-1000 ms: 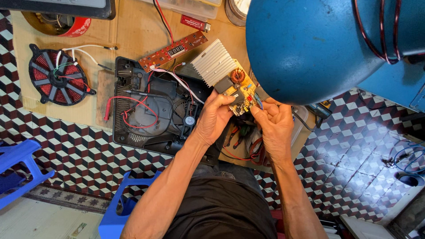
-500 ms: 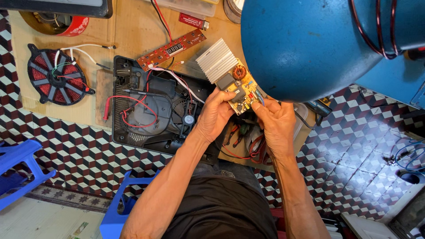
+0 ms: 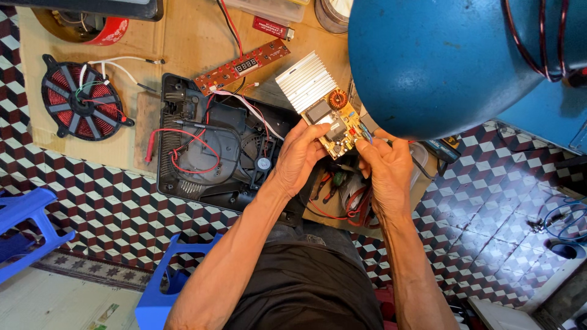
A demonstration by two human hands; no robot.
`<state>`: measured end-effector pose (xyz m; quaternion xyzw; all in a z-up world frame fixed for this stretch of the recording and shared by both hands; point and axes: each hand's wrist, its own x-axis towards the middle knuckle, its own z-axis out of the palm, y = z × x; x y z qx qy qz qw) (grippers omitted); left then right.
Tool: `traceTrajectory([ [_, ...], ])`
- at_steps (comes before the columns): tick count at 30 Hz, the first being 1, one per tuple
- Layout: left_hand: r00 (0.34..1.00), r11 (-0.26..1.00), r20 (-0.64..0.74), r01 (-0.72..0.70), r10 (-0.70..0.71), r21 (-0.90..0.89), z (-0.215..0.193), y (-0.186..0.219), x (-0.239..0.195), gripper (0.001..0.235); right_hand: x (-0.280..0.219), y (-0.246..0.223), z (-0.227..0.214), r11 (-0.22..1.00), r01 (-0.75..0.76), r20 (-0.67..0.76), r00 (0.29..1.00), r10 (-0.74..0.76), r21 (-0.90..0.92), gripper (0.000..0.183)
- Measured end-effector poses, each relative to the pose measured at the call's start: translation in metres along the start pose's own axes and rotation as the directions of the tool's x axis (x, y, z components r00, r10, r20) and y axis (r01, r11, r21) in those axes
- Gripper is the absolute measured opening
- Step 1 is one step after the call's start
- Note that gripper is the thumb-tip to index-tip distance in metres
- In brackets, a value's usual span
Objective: The person holds a circuit board with a heatsink, rotates it to inspect both sides, and uses a soldering iron to touch several points on the board. The person then uses a pair of pliers to adjust a component on the board.
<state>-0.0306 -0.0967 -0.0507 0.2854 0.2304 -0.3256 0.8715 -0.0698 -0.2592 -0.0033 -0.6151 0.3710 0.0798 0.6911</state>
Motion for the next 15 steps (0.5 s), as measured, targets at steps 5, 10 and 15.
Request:
traceTrajectory([
  [5, 1.0, 1.0, -0.017, 0.009, -0.009, 0.013, 0.0019, 0.0017, -0.0005, 0.042, -0.0002, 0.0004, -0.001, 1.0, 0.012, 0.009, 1.0, -0.012, 0.008, 0.041],
  [10, 1.0, 1.0, -0.023, 0.013, -0.012, 0.024, 0.0051, 0.0037, 0.0009, 0.041, 0.0027, -0.0008, 0.0003, 1.0, 0.002, -0.025, 1.0, -0.003, -0.018, 0.042],
  [15, 1.0, 1.0, -0.027, 0.011, -0.011, 0.013, 0.0066, 0.0046, 0.0014, 0.041, 0.0038, -0.0051, 0.0038, 0.998, 0.0, -0.03, 1.0, -0.002, -0.055, 0.038],
])
